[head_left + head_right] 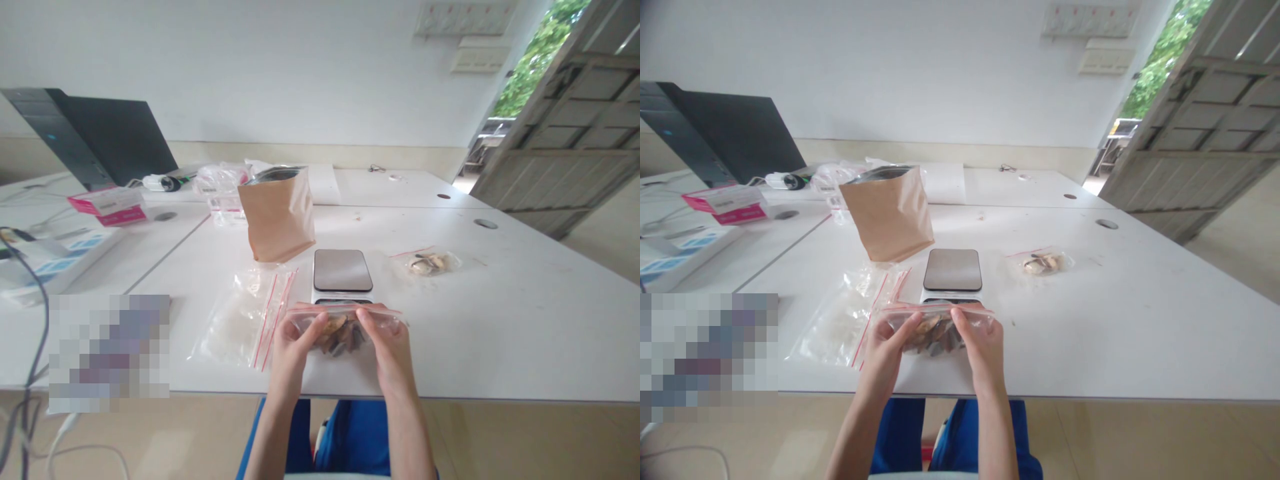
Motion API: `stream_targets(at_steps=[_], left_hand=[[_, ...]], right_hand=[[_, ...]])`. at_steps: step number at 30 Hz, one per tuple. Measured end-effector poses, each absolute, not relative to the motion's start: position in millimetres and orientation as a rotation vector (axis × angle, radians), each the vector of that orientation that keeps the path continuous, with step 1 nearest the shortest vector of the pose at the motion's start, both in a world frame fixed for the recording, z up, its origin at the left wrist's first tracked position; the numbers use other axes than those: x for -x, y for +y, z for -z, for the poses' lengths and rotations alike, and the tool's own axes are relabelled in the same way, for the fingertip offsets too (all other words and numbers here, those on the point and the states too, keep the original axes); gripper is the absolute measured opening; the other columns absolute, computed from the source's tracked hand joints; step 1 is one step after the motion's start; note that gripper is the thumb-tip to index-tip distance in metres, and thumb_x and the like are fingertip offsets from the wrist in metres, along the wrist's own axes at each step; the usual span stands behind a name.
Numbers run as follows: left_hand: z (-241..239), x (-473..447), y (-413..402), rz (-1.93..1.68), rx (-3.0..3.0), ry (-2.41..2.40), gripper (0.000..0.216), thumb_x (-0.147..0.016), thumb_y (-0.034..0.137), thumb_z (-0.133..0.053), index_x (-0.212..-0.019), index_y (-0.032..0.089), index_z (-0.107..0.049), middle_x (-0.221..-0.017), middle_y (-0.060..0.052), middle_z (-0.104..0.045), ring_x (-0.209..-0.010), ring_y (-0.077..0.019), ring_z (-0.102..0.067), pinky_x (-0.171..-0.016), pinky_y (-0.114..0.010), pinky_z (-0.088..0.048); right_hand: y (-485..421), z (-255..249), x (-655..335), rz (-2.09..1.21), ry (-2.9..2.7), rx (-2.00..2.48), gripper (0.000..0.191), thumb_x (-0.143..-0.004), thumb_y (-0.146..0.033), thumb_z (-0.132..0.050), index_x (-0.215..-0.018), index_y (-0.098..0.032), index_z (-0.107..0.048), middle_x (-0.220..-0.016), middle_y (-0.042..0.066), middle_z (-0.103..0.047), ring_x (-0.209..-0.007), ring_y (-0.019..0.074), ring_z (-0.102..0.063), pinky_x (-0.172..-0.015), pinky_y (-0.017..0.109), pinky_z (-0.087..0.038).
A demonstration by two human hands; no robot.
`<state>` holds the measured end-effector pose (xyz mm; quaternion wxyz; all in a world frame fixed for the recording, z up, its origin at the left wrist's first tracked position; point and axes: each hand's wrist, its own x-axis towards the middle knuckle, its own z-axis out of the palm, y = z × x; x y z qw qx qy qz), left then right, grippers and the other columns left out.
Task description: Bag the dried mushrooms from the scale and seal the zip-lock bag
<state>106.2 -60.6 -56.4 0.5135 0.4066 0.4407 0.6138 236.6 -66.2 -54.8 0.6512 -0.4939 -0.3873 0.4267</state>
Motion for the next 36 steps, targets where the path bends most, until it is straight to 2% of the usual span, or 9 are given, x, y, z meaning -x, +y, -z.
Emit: stream_targets(at_steps=[3,7,11,19,24,26,30,33,36], left_hand=[[59.5,-104.3,-58.7,-1.479,-0.999,1.048,0.03,-0.068,0.039,-0.07,-0.083,0.014,-0.067,-0.086,-0.007,-0.069,-0.086,-0.021,-0.064,-0.079,-0.03,-0.049],[62.8,-104.1,-58.1,-1.447,-1.037,1.105,0.029,-0.07,0.038,-0.07,-0.086,0.014,-0.068,-0.085,-0.007,-0.07,-0.083,-0.0198,-0.064,-0.073,-0.027,-0.05],[61.3,-105.9,-59.5,-1.371,-1.035,1.095,0.029,-0.069,0.039,-0.07,-0.081,0.013,-0.069,-0.077,-0.006,-0.071,-0.072,-0.0185,-0.066,-0.067,-0.026,-0.051],[59.9,-110.2,-61.9,-1.382,-1.085,1.114,0.028,-0.07,0.039,-0.069,-0.077,0.012,-0.071,-0.074,-0.007,-0.072,-0.071,-0.02,-0.066,-0.065,-0.027,-0.051],[57.4,-110.6,-61.4,-1.49,-1.092,1.155,0.024,-0.068,0.038,-0.071,-0.073,0.015,-0.072,-0.074,-0.006,-0.071,-0.071,-0.0191,-0.065,-0.066,-0.026,-0.05],[55.6,-108.1,-61.0,-1.492,-1.113,1.157,0.023,-0.068,0.037,-0.07,-0.073,0.015,-0.072,-0.074,-0.006,-0.071,-0.071,-0.0193,-0.065,-0.066,-0.026,-0.051],[54.6,-102.4,-60.5,-1.531,-1.253,1.165,0.018,-0.07,0.034,-0.069,-0.071,0.017,-0.073,-0.077,-0.007,-0.071,-0.077,-0.0196,-0.064,-0.071,-0.027,-0.05],[55.5,-101.5,-60.9,-1.59,-1.303,1.191,0.014,-0.072,0.032,-0.068,-0.073,0.019,-0.073,-0.079,-0.006,-0.07,-0.079,-0.0192,-0.063,-0.072,-0.027,-0.048],[54.8,-101.9,-62.0,-1.609,-1.361,1.178,0.013,-0.073,0.031,-0.067,-0.073,0.02,-0.073,-0.078,-0.006,-0.07,-0.08,-0.0198,-0.062,-0.073,-0.028,-0.048]], right_hand=[[-64.4,56.8,-236.3,-1.054,-0.876,1.124,0.025,-0.065,-0.039,-0.073,-0.078,-0.018,-0.073,-0.08,0.006,-0.073,-0.079,0.0225,-0.066,-0.073,0.034,-0.051],[-64.0,56.4,-236.6,-1.126,-0.971,1.115,0.029,-0.067,-0.043,-0.071,-0.084,-0.019,-0.073,-0.087,0.007,-0.073,-0.085,0.0244,-0.066,-0.078,0.036,-0.051],[-64.4,55.9,-235.7,-1.174,-1.02,1.084,0.027,-0.069,-0.042,-0.07,-0.083,-0.019,-0.074,-0.084,0.006,-0.073,-0.082,0.0232,-0.066,-0.078,0.036,-0.051],[-64.1,58.7,-235.1,-1.102,-0.915,1.122,0.02,-0.065,-0.037,-0.073,-0.072,-0.018,-0.074,-0.073,0.005,-0.073,-0.071,0.0207,-0.066,-0.069,0.032,-0.051],[-64.7,58.3,-231.2,-1.033,-0.909,1.132,0.021,-0.066,-0.038,-0.071,-0.072,-0.018,-0.074,-0.071,0.006,-0.072,-0.07,0.0213,-0.065,-0.066,0.032,-0.051],[-65.0,56.5,-230.2,-1.05,-0.944,1.114,0.022,-0.068,-0.039,-0.07,-0.074,-0.018,-0.074,-0.074,0.006,-0.072,-0.074,0.0222,-0.066,-0.071,0.034,-0.051],[-65.4,53.5,-229.1,-1.137,-1.06,1.029,0.024,-0.074,-0.041,-0.064,-0.081,-0.021,-0.075,-0.095,0.008,-0.072,-0.094,0.0249,-0.064,-0.086,0.038,-0.048],[-66.5,53.0,-227.4,-1.192,-1.028,0.981,0.025,-0.074,-0.039,-0.066,-0.089,-0.021,-0.074,-0.103,0.008,-0.07,-0.098,0.0249,-0.063,-0.087,0.039,-0.048],[-68.2,52.5,-225.4,-1.225,-1.0,0.962,0.022,-0.072,-0.037,-0.069,-0.087,-0.021,-0.073,-0.101,0.008,-0.07,-0.096,0.0231,-0.063,-0.085,0.036,-0.049]])
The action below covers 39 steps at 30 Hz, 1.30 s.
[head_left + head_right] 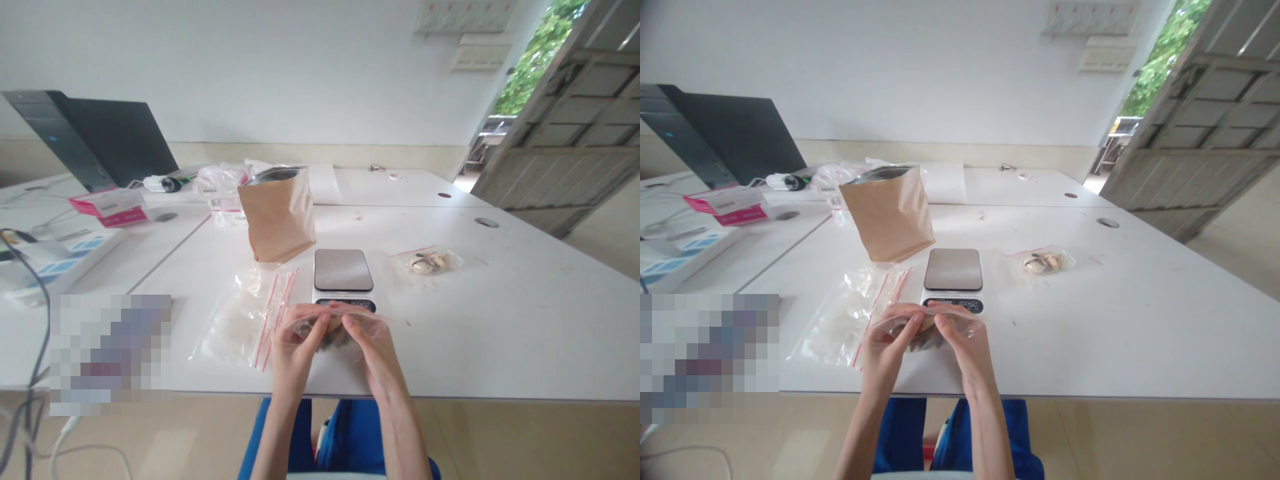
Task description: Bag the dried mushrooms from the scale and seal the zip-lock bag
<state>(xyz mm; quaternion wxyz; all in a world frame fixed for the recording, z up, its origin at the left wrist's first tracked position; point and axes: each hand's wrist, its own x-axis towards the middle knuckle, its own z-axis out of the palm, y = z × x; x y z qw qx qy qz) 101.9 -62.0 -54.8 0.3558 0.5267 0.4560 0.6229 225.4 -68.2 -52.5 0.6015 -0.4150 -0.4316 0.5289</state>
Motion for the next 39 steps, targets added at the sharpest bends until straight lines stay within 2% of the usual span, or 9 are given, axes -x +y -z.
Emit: stream_targets(at_steps=[6,13,16,22,26,30,35,39], left_hand=[[48.1,-104.9,-62.7,-1.601,-1.449,1.148,0.011,-0.073,0.03,-0.067,-0.074,0.022,-0.074,-0.078,-0.006,-0.071,-0.081,-0.02,-0.062,-0.074,-0.029,-0.047],[49.1,-124.0,-56.5,-1.481,-1.395,1.115,0.018,-0.072,0.034,-0.067,-0.078,0.018,-0.074,-0.084,-0.008,-0.071,-0.085,-0.0207,-0.063,-0.079,-0.03,-0.047],[47.6,-126.8,-55.4,-1.459,-1.366,1.118,0.02,-0.074,0.034,-0.066,-0.076,0.016,-0.072,-0.082,-0.008,-0.071,-0.083,-0.0198,-0.063,-0.077,-0.029,-0.048],[44.8,-120.7,-57.6,-1.42,-1.272,1.003,0.021,-0.074,0.035,-0.066,-0.072,0.014,-0.068,-0.073,-0.005,-0.068,-0.071,-0.0156,-0.062,-0.064,-0.024,-0.048],[46.3,-118.7,-61.4,-1.502,-1.331,1.075,0.02,-0.076,0.034,-0.064,-0.072,0.015,-0.066,-0.072,-0.005,-0.066,-0.073,-0.0163,-0.062,-0.066,-0.025,-0.048],[48.8,-120.3,-64.8,-1.618,-1.508,1.157,0.016,-0.078,0.031,-0.061,-0.072,0.016,-0.065,-0.076,-0.005,-0.065,-0.078,-0.0167,-0.061,-0.071,-0.027,-0.048],[52.6,-130.2,-71.3,-1.666,-1.505,1.144,0.013,-0.078,0.029,-0.062,-0.073,0.017,-0.062,-0.077,-0.005,-0.064,-0.079,-0.0163,-0.061,-0.071,-0.027,-0.048],[50.3,-136.2,-76.0,-1.686,-1.277,1.101,0.017,-0.075,0.031,-0.065,-0.069,0.016,-0.061,-0.071,-0.003,-0.064,-0.071,-0.0151,-0.062,-0.064,-0.025,-0.048]], right_hand=[[-66.3,56.5,-218.4,-1.078,-0.905,0.964,0.015,-0.072,-0.034,-0.069,-0.075,-0.02,-0.072,-0.083,0.004,-0.071,-0.082,0.0178,-0.064,-0.077,0.029,-0.049],[-63.8,63.1,-218.4,-0.866,-0.767,1.061,0.019,-0.072,-0.035,-0.068,-0.073,-0.016,-0.069,-0.072,0.004,-0.069,-0.068,0.0164,-0.062,-0.062,0.027,-0.048],[-66.9,61.7,-222.0,-0.828,-0.83,1.063,0.018,-0.073,-0.034,-0.067,-0.076,-0.016,-0.069,-0.075,0.003,-0.069,-0.069,0.0162,-0.061,-0.064,0.027,-0.048],[-69.9,59.1,-219.9,-0.779,-0.908,1.076,0.016,-0.073,-0.033,-0.068,-0.075,-0.017,-0.068,-0.074,0.002,-0.067,-0.071,0.0149,-0.061,-0.066,0.026,-0.048],[-69.5,58.6,-217.9,-0.878,-0.956,1.046,0.016,-0.073,-0.033,-0.067,-0.073,-0.018,-0.066,-0.071,0.0,-0.067,-0.068,0.0139,-0.06,-0.064,0.024,-0.048],[-71.2,58.5,-219.3,-0.913,-0.981,1.023,0.014,-0.074,-0.032,-0.066,-0.075,-0.018,-0.067,-0.075,0.001,-0.069,-0.072,0.0142,-0.062,-0.068,0.024,-0.048],[-76.4,57.8,-220.5,-0.772,-0.995,1.013,0.013,-0.074,-0.03,-0.066,-0.072,-0.017,-0.065,-0.071,0.001,-0.066,-0.07,0.0142,-0.06,-0.065,0.025,-0.048],[-80.7,53.6,-218.3,-0.687,-0.951,1.018,0.014,-0.073,-0.03,-0.067,-0.068,-0.017,-0.064,-0.069,0.001,-0.065,-0.068,0.0143,-0.06,-0.064,0.025,-0.048]])
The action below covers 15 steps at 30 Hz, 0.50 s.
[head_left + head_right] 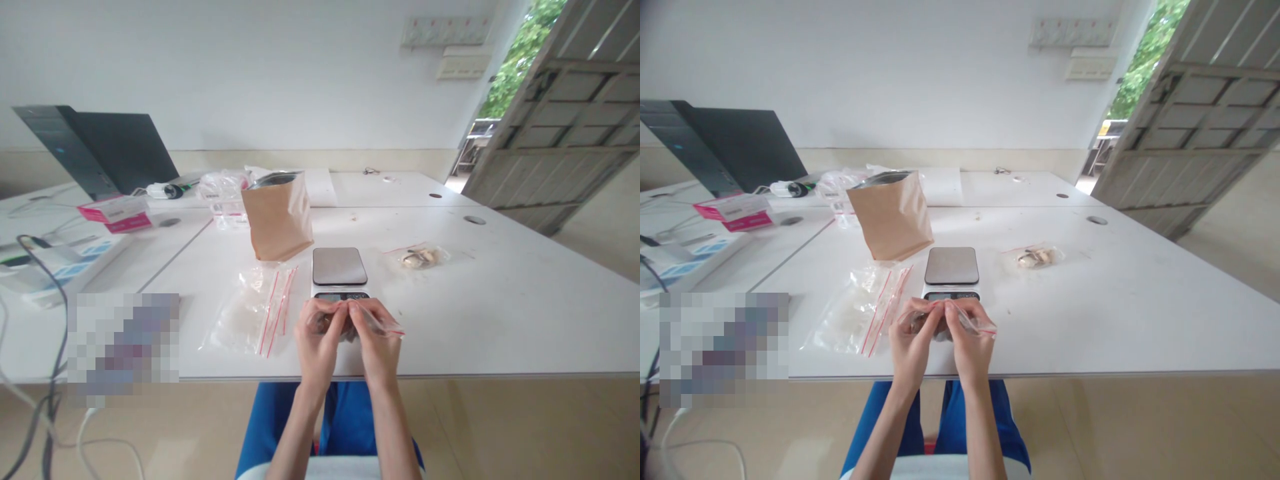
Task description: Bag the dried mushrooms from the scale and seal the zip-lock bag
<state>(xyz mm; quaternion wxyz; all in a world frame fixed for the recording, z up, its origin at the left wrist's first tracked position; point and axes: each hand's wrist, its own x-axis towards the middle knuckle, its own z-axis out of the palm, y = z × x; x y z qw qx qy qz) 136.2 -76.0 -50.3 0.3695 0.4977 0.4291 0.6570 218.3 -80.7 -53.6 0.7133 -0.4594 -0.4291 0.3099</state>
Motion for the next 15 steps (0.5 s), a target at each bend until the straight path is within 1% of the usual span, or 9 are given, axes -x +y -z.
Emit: stream_targets(at_steps=[2,4,5,7,9,12,15], left_hand=[[47.5,-133.9,-75.7,-1.68,-1.168,1.099,0.019,-0.072,0.033,-0.068,-0.068,0.015,-0.064,-0.07,-0.003,-0.066,-0.068,-0.015,-0.063,-0.061,-0.023,-0.048],[44.9,-128.3,-74.0,-1.636,-1.111,1.102,0.023,-0.071,0.037,-0.068,-0.067,0.014,-0.067,-0.068,-0.003,-0.066,-0.064,-0.0137,-0.061,-0.057,-0.021,-0.046],[44.0,-125.0,-73.0,-1.588,-1.085,1.094,0.027,-0.072,0.04,-0.066,-0.066,0.014,-0.067,-0.064,-0.003,-0.065,-0.059,-0.0124,-0.059,-0.053,-0.02,-0.045],[42.6,-119.4,-71.6,-1.462,-1.021,1.032,0.036,-0.075,0.048,-0.061,-0.064,0.013,-0.068,-0.054,-0.001,-0.06,-0.046,-0.0099,-0.052,-0.044,-0.02,-0.039],[41.9,-116.7,-71.1,-1.363,-0.94,0.953,0.041,-0.074,0.052,-0.06,-0.065,0.013,-0.068,-0.048,0.0,-0.056,-0.039,-0.0089,-0.046,-0.04,-0.02,-0.035],[42.4,-118.0,-70.9,-1.343,-0.828,0.902,0.038,-0.07,0.051,-0.065,-0.067,0.012,-0.067,-0.049,0.0,-0.057,-0.038,-0.0084,-0.044,-0.041,-0.02,-0.032],[45.4,-120.3,-69.0,-1.375,-0.759,0.942,0.04,-0.067,0.053,-0.067,-0.06,0.013,-0.063,-0.043,0.003,-0.05,-0.035,-0.0061,-0.037,-0.039,-0.019,-0.027]], right_hand=[[-82.2,50.8,-219.1,-0.711,-0.987,1.036,0.015,-0.075,-0.032,-0.065,-0.073,-0.017,-0.067,-0.073,0.002,-0.068,-0.072,0.0159,-0.062,-0.067,0.026,-0.049],[-83.1,48.9,-221.9,-0.758,-1.048,1.05,0.024,-0.078,-0.038,-0.06,-0.076,-0.017,-0.07,-0.077,0.005,-0.07,-0.075,0.0183,-0.064,-0.07,0.028,-0.05],[-83.2,48.7,-223.6,-0.779,-1.065,1.059,0.031,-0.08,-0.043,-0.057,-0.075,-0.016,-0.071,-0.076,0.006,-0.07,-0.074,0.0196,-0.064,-0.069,0.029,-0.05],[-82.5,50.4,-226.5,-0.802,-1.053,1.099,0.045,-0.081,-0.053,-0.051,-0.071,-0.014,-0.071,-0.07,0.008,-0.07,-0.07,0.0212,-0.065,-0.065,0.029,-0.05],[-80.5,54.7,-227.1,-0.781,-0.969,1.159,0.054,-0.078,-0.061,-0.049,-0.062,-0.014,-0.068,-0.061,0.007,-0.068,-0.061,0.0206,-0.063,-0.056,0.027,-0.048],[-76.3,62.2,-224.3,-0.751,-0.823,1.208,0.057,-0.074,-0.066,-0.05,-0.054,-0.014,-0.061,-0.053,0.005,-0.064,-0.054,0.0183,-0.059,-0.049,0.026,-0.045],[-73.2,65.2,-223.3,-0.845,-0.76,1.218,0.058,-0.073,-0.067,-0.05,-0.054,-0.014,-0.061,-0.053,0.006,-0.064,-0.054,0.0189,-0.059,-0.05,0.027,-0.045]])
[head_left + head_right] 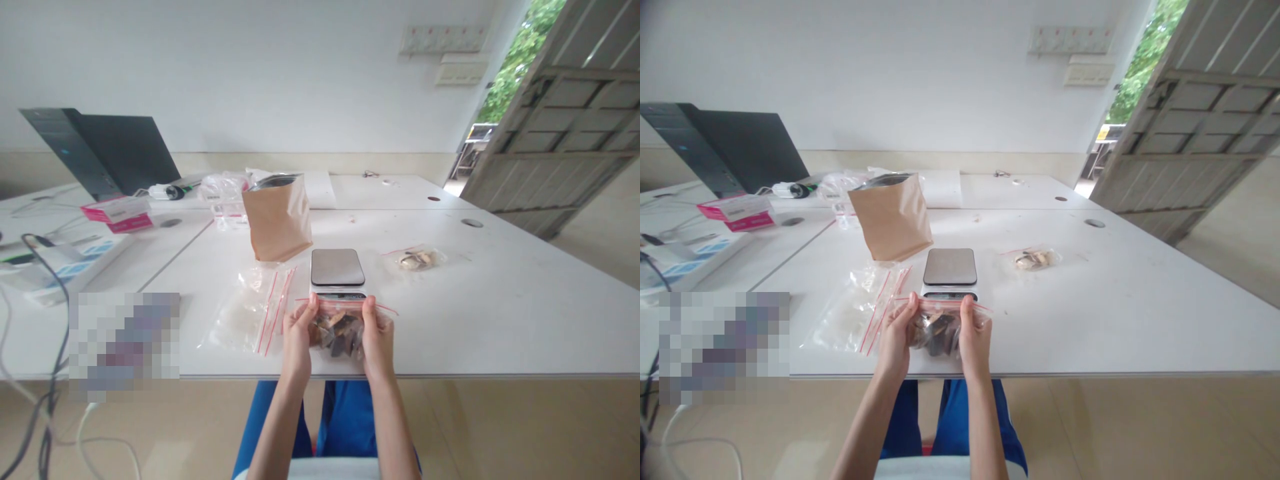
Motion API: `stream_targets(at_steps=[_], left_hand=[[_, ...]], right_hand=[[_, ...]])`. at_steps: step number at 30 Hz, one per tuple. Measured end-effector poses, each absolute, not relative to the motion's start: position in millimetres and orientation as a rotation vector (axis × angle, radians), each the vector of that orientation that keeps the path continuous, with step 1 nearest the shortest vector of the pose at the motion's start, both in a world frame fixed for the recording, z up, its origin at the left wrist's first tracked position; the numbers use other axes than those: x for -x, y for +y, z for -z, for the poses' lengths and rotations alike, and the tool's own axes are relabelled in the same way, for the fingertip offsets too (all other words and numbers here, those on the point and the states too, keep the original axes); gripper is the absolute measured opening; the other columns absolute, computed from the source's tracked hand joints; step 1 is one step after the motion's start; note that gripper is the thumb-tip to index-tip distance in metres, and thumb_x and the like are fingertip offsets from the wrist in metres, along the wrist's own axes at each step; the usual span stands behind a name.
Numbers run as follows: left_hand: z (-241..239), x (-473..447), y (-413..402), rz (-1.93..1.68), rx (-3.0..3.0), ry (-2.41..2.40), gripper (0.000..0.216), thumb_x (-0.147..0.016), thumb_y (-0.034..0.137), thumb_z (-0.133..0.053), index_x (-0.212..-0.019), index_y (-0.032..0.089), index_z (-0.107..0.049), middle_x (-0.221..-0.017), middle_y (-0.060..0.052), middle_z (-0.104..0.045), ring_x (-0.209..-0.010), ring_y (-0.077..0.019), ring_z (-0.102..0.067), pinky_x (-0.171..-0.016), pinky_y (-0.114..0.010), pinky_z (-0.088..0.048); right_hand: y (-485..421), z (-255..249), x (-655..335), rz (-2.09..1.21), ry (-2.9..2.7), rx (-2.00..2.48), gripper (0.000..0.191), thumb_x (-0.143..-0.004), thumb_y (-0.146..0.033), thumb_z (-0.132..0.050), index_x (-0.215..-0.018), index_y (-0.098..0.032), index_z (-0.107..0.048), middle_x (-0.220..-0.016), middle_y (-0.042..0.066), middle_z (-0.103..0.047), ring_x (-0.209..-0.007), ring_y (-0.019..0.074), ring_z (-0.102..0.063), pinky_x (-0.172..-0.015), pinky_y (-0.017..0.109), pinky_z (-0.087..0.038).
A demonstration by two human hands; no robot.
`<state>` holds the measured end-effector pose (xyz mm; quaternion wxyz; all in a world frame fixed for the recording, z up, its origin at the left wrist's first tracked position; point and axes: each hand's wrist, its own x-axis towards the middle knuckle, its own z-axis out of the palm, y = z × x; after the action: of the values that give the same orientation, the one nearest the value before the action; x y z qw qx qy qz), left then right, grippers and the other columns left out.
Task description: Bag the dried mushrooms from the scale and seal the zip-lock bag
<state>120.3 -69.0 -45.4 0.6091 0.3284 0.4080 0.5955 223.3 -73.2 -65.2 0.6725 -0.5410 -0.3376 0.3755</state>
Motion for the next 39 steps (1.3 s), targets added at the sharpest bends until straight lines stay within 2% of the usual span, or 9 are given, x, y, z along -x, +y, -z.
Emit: stream_targets(at_steps=[7,11,15,19,22,25,29,35,39], left_hand=[[62.0,-122.3,-61.0,-1.184,-0.759,0.89,0.055,-0.074,0.066,-0.049,-0.059,0.015,-0.062,-0.048,-0.002,-0.056,-0.046,-0.0136,-0.052,-0.047,-0.023,-0.039],[66.3,-123.9,-55.0,-1.299,-0.807,1.169,0.05,-0.072,0.064,-0.053,-0.061,0.016,-0.061,-0.05,0.0,-0.056,-0.049,-0.0146,-0.055,-0.05,-0.025,-0.043],[47.4,-121.8,-48.4,-1.359,-1.054,1.16,0.052,-0.077,0.064,-0.046,-0.065,0.017,-0.067,-0.053,-0.004,-0.062,-0.058,-0.0184,-0.061,-0.057,-0.028,-0.049],[15.7,-111.3,-37.3,-1.246,-1.338,0.93,0.064,-0.087,0.059,-0.025,-0.087,0.017,-0.073,-0.083,-0.012,-0.072,-0.077,-0.0226,-0.066,-0.063,-0.032,-0.052],[-10.7,-97.1,-24.1,-1.352,-1.45,1.011,0.052,-0.088,0.052,-0.032,-0.096,0.019,-0.072,-0.107,-0.01,-0.069,-0.086,-0.0218,-0.065,-0.069,-0.032,-0.051],[-41.6,-83.2,-8.7,-1.5,-1.596,1.096,0.05,-0.091,0.047,-0.029,-0.099,0.019,-0.07,-0.109,-0.008,-0.068,-0.093,-0.0204,-0.063,-0.078,-0.031,-0.048],[-82.9,-73.0,12.3,-1.741,-1.88,1.259,0.037,-0.09,0.034,-0.036,-0.104,0.019,-0.066,-0.113,-0.004,-0.065,-0.107,-0.0193,-0.056,-0.092,-0.031,-0.041],[-106.6,-70.3,50.6,-1.704,-2.025,1.536,0.031,-0.087,0.023,-0.037,-0.102,0.015,-0.063,-0.111,-0.008,-0.065,-0.109,-0.0221,-0.055,-0.098,-0.036,-0.037],[-95.2,-64.0,80.7,-1.676,-1.956,1.82,0.036,-0.086,0.021,-0.042,-0.119,0.013,-0.053,-0.137,-0.014,-0.045,-0.131,-0.0281,-0.034,-0.107,-0.043,-0.026]], right_hand=[[-76.5,59.0,-244.9,-0.995,-0.8,1.054,0.082,-0.072,-0.082,-0.022,-0.067,-0.016,-0.069,-0.057,0.007,-0.066,-0.053,0.018,-0.062,-0.051,0.026,-0.047],[-79.2,54.4,-252.9,-0.908,-0.822,1.187,0.075,-0.08,-0.074,-0.024,-0.059,-0.016,-0.067,-0.058,0.008,-0.067,-0.058,0.0195,-0.064,-0.057,0.028,-0.048],[-75.3,29.1,-263.4,-0.878,-0.84,1.228,0.075,-0.075,-0.078,-0.029,-0.06,-0.016,-0.068,-0.058,0.009,-0.068,-0.058,0.0214,-0.065,-0.058,0.03,-0.05],[-55.3,-9.0,-307.9,-0.733,-0.698,1.299,0.073,-0.071,-0.08,-0.034,-0.067,-0.015,-0.068,-0.052,0.007,-0.064,-0.049,0.0193,-0.061,-0.049,0.029,-0.047],[-29.1,-21.7,-361.0,-0.531,-0.716,1.397,0.067,-0.078,-0.071,-0.034,-0.087,-0.015,-0.068,-0.067,0.008,-0.067,-0.058,0.0194,-0.063,-0.055,0.03,-0.048],[-5.2,-12.3,-404.8,-0.196,-0.842,1.742,0.071,-0.088,-0.06,-0.017,-0.103,-0.009,-0.063,-0.091,0.02,-0.067,-0.084,0.0268,-0.064,-0.072,0.037,-0.049],[4.5,18.5,-421.1,0.112,-1.023,2.002,0.068,-0.089,-0.051,-0.03,-0.127,0.004,-0.042,-0.128,0.033,-0.045,-0.123,0.0391,-0.04,-0.098,0.051,-0.032],[-3.6,61.1,-397.9,0.185,-1.526,2.213,0.053,-0.089,-0.043,-0.034,-0.127,-0.009,-0.047,-0.14,0.024,-0.036,-0.127,0.0393,-0.034,-0.096,0.056,-0.032],[-5.6,70.5,-383.1,0.363,-1.682,2.277,0.051,-0.089,-0.042,-0.035,-0.128,-0.009,-0.045,-0.137,0.025,-0.038,-0.124,0.039,-0.037,-0.09,0.057,-0.038]])
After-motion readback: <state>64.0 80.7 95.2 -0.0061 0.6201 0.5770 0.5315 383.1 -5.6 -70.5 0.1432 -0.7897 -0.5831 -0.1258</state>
